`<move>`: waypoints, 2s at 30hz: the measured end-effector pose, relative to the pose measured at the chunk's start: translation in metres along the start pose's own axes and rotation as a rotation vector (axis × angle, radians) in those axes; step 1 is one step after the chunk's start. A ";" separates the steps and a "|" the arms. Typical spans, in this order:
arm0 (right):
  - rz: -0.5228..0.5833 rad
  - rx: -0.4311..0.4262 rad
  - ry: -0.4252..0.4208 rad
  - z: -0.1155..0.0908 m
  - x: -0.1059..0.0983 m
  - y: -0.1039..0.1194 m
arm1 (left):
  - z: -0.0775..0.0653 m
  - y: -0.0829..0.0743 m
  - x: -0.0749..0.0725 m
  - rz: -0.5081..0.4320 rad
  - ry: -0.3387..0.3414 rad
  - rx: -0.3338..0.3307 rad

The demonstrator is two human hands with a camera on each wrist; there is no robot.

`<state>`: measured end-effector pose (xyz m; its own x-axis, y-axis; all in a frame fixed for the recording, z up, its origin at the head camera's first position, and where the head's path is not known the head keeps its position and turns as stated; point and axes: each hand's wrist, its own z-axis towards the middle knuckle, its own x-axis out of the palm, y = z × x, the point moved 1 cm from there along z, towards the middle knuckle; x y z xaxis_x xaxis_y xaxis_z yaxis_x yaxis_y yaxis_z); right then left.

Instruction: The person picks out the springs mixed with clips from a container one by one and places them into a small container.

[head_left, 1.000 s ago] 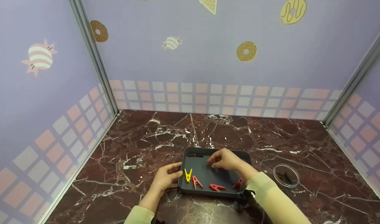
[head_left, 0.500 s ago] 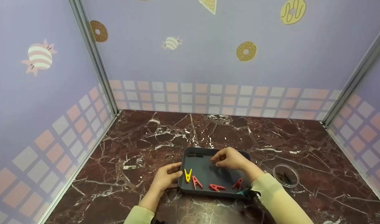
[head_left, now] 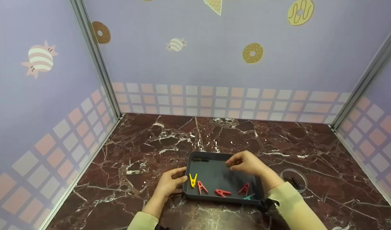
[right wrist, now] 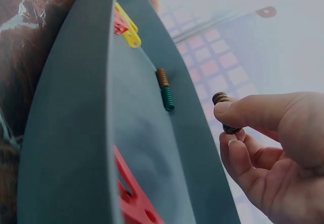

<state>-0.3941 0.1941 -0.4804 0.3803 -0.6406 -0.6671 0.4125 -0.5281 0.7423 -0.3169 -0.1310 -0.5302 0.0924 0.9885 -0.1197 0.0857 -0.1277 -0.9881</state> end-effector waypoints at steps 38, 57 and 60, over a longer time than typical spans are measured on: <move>0.050 0.177 -0.175 -0.123 -0.093 -0.035 | 0.003 0.002 0.001 -0.017 -0.009 -0.030; -0.098 0.248 -0.157 -0.152 -0.104 -0.055 | 0.001 0.000 0.001 -0.001 -0.005 -0.010; -0.119 0.263 -0.163 -0.152 -0.104 -0.054 | 0.001 -0.001 0.001 0.011 -0.006 0.002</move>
<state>-0.3303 0.3745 -0.4606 0.1965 -0.6353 -0.7469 0.2096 -0.7169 0.6649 -0.3174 -0.1300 -0.5295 0.0872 0.9875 -0.1310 0.0823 -0.1382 -0.9870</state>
